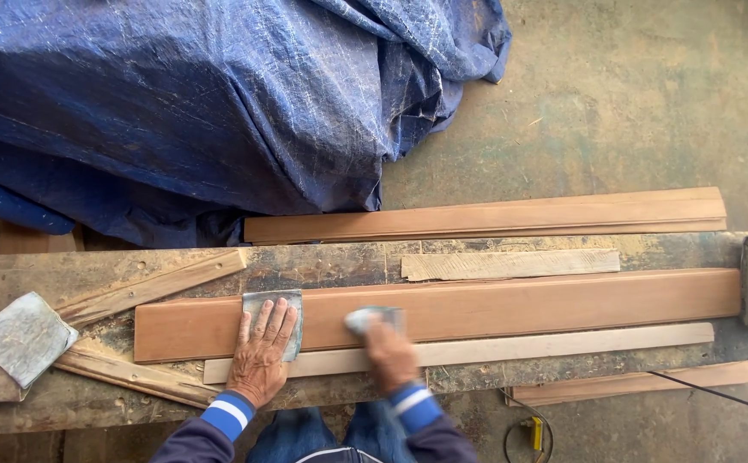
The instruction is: Sanding a wooden board by hand using sandpaper on a workbench.
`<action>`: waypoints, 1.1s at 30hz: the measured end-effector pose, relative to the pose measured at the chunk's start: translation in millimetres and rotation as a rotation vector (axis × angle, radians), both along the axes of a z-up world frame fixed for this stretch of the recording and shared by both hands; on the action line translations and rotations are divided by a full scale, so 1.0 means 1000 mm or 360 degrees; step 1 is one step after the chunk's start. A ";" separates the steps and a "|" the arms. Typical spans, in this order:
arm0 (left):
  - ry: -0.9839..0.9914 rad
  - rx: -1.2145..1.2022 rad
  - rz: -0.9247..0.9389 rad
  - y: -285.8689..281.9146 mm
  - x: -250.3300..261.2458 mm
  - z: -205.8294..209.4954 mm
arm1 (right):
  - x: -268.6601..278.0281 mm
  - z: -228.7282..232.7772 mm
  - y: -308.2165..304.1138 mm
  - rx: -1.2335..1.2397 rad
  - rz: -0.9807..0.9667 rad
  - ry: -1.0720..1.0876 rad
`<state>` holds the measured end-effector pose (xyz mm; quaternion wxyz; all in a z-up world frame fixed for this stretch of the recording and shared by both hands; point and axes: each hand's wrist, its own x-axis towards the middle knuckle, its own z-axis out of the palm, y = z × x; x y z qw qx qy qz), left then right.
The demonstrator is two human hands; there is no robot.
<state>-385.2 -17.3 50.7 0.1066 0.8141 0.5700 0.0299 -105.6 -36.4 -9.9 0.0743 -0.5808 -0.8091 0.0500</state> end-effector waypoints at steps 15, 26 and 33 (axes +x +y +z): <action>0.0021 -0.0009 0.0000 0.001 0.002 0.008 | -0.046 0.001 -0.011 -0.0196 0.0103 0.0152; -0.0448 0.0049 -0.0829 0.039 0.254 -0.040 | 0.296 -0.033 -0.004 -0.0029 -0.1287 -0.0406; -0.0088 -0.0057 -0.0944 0.035 0.170 0.016 | 0.272 -0.003 0.001 0.0056 -0.1298 -0.0374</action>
